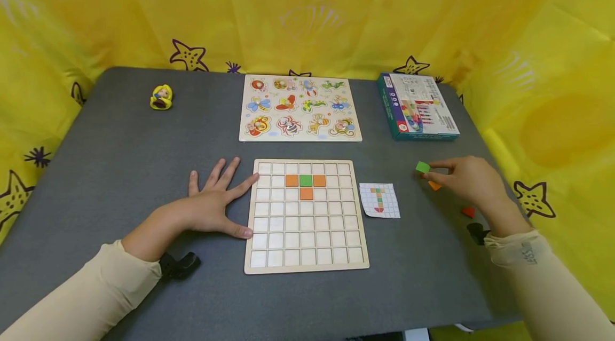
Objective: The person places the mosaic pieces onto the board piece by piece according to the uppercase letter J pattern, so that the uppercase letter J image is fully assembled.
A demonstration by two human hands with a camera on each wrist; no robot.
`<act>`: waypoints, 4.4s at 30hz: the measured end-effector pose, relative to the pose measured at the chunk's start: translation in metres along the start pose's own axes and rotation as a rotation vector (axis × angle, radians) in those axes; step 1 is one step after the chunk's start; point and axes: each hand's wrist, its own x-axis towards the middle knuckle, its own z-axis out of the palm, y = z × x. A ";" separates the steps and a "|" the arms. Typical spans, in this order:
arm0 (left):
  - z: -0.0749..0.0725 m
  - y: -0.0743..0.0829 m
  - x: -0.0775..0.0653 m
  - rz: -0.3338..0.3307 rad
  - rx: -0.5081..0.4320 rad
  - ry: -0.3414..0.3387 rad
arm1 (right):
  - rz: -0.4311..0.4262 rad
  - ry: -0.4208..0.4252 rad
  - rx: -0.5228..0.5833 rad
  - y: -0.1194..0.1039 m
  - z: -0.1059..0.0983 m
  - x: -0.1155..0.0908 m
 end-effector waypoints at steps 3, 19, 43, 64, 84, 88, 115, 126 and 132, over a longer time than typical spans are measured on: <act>0.000 0.000 -0.001 0.000 0.005 0.002 | -0.073 0.030 0.024 -0.033 0.003 -0.006; 0.002 -0.003 0.000 -0.009 0.019 0.009 | -0.448 -0.081 -0.079 -0.169 0.047 0.003; 0.002 -0.002 0.002 0.001 0.018 0.017 | -0.509 -0.083 -0.126 -0.200 0.077 -0.006; 0.001 -0.002 0.003 -0.012 0.017 0.001 | -0.469 -0.062 -0.101 -0.202 0.082 -0.006; 0.003 -0.004 0.005 -0.022 0.024 -0.006 | -0.255 -0.050 -0.053 -0.144 0.051 -0.001; 0.004 -0.005 0.004 -0.023 0.023 -0.009 | -0.186 -0.025 -0.052 -0.104 0.033 0.000; 0.004 -0.005 0.003 -0.017 0.020 -0.013 | 0.151 -0.047 0.023 0.038 0.032 -0.016; 0.006 -0.007 0.002 -0.021 0.017 -0.008 | 0.125 0.017 0.036 0.031 0.031 -0.016; 0.004 -0.005 0.002 -0.016 0.018 -0.006 | -0.001 0.087 0.058 0.003 0.023 -0.023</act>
